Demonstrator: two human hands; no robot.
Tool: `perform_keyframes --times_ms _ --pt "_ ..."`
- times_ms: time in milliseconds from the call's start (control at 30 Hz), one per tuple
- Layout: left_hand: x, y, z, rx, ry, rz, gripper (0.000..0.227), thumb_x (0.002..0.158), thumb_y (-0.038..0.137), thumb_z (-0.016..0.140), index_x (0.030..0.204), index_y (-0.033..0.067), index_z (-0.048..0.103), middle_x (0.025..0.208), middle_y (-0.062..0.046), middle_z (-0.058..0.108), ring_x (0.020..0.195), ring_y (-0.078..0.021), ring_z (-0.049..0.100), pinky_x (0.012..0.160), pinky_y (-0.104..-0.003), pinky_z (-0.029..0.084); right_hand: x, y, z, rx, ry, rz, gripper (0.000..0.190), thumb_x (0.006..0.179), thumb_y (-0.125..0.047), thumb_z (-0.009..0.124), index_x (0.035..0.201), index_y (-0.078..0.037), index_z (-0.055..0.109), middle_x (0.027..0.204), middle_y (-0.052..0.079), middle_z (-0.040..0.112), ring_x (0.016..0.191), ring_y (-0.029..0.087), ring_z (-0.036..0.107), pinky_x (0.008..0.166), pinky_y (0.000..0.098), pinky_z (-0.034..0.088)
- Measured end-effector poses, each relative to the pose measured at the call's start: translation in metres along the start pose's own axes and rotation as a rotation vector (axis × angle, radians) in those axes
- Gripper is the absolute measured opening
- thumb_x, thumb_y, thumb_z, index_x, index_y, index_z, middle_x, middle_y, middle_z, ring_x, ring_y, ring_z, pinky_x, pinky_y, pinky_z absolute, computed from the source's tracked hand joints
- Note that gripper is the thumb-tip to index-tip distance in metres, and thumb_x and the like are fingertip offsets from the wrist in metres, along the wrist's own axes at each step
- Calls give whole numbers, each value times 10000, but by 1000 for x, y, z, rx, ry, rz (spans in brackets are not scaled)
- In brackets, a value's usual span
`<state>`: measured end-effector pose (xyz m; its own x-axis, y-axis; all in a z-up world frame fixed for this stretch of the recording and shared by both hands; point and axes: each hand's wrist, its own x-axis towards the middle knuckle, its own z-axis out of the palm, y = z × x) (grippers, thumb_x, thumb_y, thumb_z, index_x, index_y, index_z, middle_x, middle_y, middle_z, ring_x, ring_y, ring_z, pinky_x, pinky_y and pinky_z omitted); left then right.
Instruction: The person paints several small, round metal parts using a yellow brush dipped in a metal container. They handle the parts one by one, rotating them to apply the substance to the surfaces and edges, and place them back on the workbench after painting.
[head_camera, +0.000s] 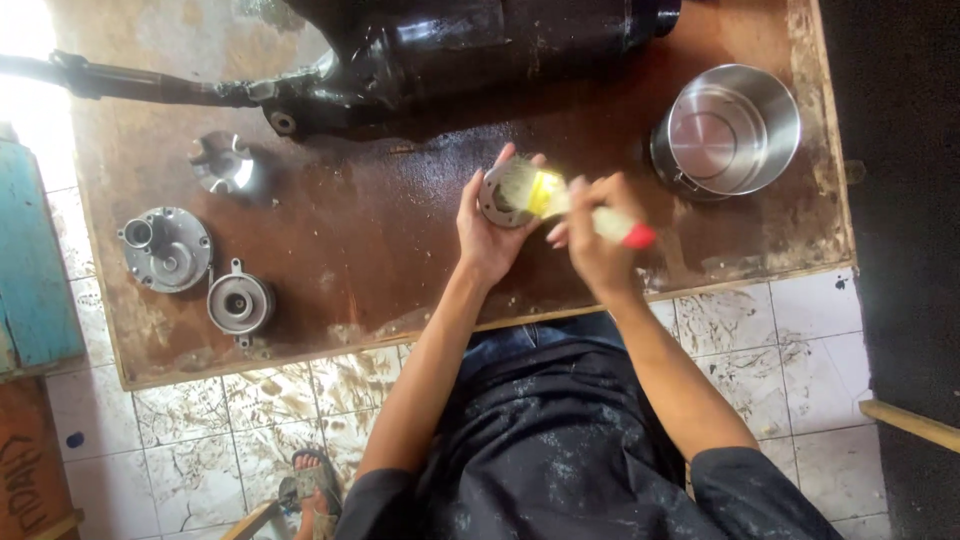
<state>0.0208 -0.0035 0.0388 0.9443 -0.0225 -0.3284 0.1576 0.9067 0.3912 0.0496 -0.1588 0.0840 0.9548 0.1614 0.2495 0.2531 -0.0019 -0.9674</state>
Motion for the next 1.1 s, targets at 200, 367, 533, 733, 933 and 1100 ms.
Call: perform_keyframes --times_ms 200,367,533,733,933,1100 --pt "3 -1 -9 -155 -67 12 670 1041 522 398 1622 196 331 1525 -189 499 1192 -376 601 1086 -556 484 -1 -23 -4 56 -103 53 187 1027 -77 634 851 -27 601 735 76 688 555 135 699 449 235 547" --pt "7 0 -5 -87 -57 67 648 1053 505 388 1621 195 363 1544 -167 518 1266 -318 608 1124 -530 487 -8 -39 0 -253 -232 -213 218 1043 -53 643 830 -13 621 755 85 662 600 145 679 524 258 514" --pt "-3 1 -5 -45 -36 26 644 1041 517 394 1604 206 377 1514 -146 550 1280 -295 612 1081 -521 488 0 -41 -8 -107 -109 -38 227 1058 -58 656 837 -18 621 750 70 677 584 136 689 487 250 527" --pt "5 0 -5 -123 -135 86 639 1067 511 411 1615 187 360 1511 -194 529 1171 -351 631 1076 -542 513 -5 -36 -7 -64 -227 -8 209 1032 -31 662 823 -26 639 729 63 659 582 138 689 484 269 530" --pt "11 -1 -9 -118 -166 103 661 1077 496 417 1655 191 316 1566 -216 478 1174 -349 635 1104 -530 508 -11 -40 6 -534 -280 -408 199 959 -10 668 762 -16 645 668 97 627 512 171 616 458 328 482" --pt "-2 0 1 -61 -15 40 683 1054 504 389 1649 172 340 1557 -198 485 1260 -305 643 1106 -539 512 -6 -35 1 -264 -130 -220 259 1040 -4 635 788 -61 622 761 67 676 581 128 681 483 252 525"
